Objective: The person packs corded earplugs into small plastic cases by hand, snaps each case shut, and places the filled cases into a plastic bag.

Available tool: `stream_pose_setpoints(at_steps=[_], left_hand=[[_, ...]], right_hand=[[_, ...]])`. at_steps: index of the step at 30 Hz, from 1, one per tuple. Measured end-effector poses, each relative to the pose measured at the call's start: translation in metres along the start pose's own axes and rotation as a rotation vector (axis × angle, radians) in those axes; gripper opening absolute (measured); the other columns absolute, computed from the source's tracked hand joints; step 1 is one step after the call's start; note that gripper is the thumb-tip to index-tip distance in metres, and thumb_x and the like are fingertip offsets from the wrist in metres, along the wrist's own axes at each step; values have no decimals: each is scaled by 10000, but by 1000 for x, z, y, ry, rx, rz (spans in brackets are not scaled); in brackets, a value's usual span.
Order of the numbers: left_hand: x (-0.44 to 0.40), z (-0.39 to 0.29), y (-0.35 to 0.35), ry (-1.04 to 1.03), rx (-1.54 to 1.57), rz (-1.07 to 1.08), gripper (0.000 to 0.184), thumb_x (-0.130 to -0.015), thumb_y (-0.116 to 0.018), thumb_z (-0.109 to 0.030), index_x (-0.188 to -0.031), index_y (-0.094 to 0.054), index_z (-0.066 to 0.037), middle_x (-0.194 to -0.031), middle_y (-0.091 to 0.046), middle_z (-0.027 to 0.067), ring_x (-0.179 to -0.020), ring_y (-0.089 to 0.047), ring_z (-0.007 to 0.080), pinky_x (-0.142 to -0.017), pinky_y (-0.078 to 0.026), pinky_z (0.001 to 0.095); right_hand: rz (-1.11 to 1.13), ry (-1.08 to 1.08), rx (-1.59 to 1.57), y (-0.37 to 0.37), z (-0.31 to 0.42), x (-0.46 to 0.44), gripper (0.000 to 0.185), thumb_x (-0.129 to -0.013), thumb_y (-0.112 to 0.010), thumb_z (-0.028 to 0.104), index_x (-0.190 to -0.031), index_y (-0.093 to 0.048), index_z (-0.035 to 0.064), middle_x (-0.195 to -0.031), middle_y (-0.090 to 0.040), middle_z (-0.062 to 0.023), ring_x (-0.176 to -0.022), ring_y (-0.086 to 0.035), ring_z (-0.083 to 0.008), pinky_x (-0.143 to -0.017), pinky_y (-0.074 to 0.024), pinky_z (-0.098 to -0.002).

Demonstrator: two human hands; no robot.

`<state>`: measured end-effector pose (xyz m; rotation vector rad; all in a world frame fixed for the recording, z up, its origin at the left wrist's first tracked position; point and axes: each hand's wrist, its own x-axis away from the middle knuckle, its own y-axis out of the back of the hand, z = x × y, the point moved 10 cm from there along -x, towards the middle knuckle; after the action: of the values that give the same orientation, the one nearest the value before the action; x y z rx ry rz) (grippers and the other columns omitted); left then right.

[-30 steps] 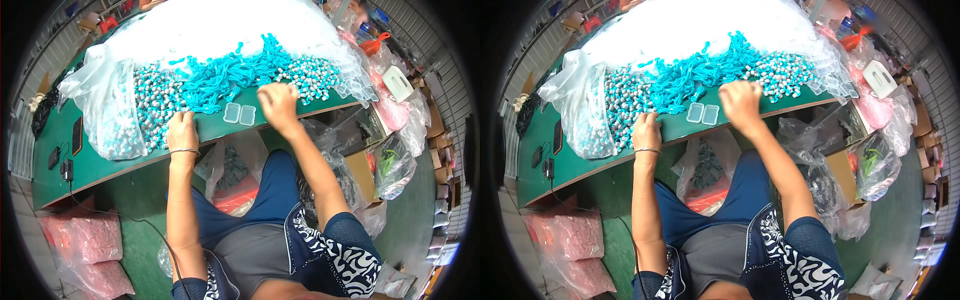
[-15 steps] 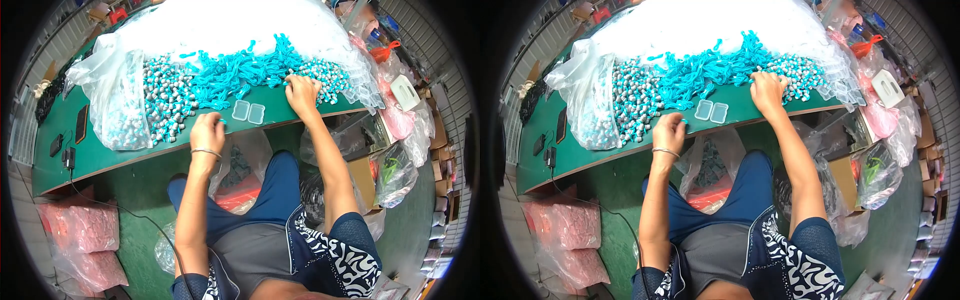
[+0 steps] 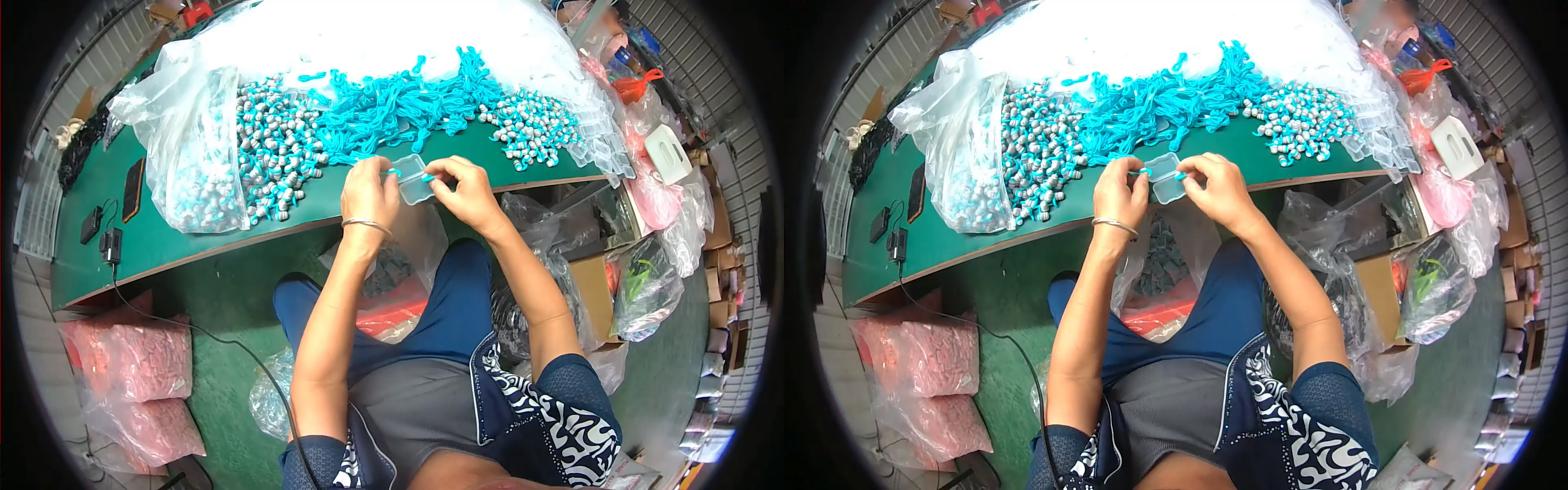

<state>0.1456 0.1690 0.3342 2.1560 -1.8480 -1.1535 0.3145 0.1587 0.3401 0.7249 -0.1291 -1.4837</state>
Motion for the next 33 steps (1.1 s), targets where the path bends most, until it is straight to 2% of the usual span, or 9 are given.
stream_pose_setpoints(at_steps=[2,3,5,8,15,17,22,25,33], left_hand=[[6,-13,-1,-33,-18,16,150,-798,-672,-103,-929,-626,-49,-893,-632,131,-854,-601,317,-754,-481,431],[9,-22,-4,-69,-36,28,170,-777,-686,-125,-926,-630,-64,-916,-632,128,-900,-587,339,-781,-472,444],[13,-32,-9,-103,-130,26,172,-745,-702,-161,-892,-643,-95,-942,-615,86,-933,-566,298,-767,-440,426],[16,-29,-16,-100,-195,58,179,-732,-706,-165,-886,-644,-98,-990,-601,77,-966,-550,289,-771,-430,424],[14,-26,-12,-98,-199,112,266,-708,-734,-222,-937,-661,-107,-1044,-589,79,-1003,-540,289,-801,-428,423],[13,-28,-8,-99,-187,113,298,-703,-749,-235,-961,-665,-111,-1060,-590,80,-1000,-545,288,-815,-436,421],[14,-42,-11,-224,-178,167,419,-679,-773,-261,-1072,-686,-149,-1132,-581,68,-1069,-515,287,-838,-428,420],[15,-40,-18,-256,-162,187,393,-673,-766,-247,-1047,-697,-148,-1163,-573,67,-1091,-490,287,-846,-403,422],[19,-38,-22,-261,-157,177,364,-678,-782,-209,-1030,-708,-155,-1167,-580,51,-1089,-497,292,-853,-419,418]], right_hand=[[-58,78,194,8,5,-1,150,-764,-636,66,-907,-682,68,-801,-642,-75,-795,-610,-261,-715,-468,-392],[-56,74,195,7,5,-1,150,-764,-636,66,-907,-682,68,-801,-642,-75,-795,-610,-261,-715,-468,-392],[-27,184,384,1,16,0,132,-768,-649,83,-896,-677,86,-805,-643,-54,-810,-614,-249,-726,-442,-402],[-17,237,496,-3,31,4,119,-776,-651,102,-893,-674,105,-817,-647,-37,-822,-612,-241,-752,-417,-405],[32,274,536,-8,38,3,125,-778,-647,108,-899,-679,111,-829,-643,-33,-843,-604,-240,-784,-402,-407],[21,204,502,0,35,2,125,-777,-651,109,-898,-682,115,-833,-639,-30,-846,-601,-237,-795,-401,-406],[45,272,470,4,32,5,125,-768,-666,89,-891,-680,106,-833,-634,-23,-832,-582,-229,-792,-399,-379],[45,340,480,1,38,10,123,-762,-678,88,-884,-678,101,-843,-632,-21,-839,-578,-231,-801,-398,-380],[52,420,559,-3,47,13,72,-760,-679,122,-830,-665,109,-825,-584,-16,-833,-562,-215,-797,-378,-385]])
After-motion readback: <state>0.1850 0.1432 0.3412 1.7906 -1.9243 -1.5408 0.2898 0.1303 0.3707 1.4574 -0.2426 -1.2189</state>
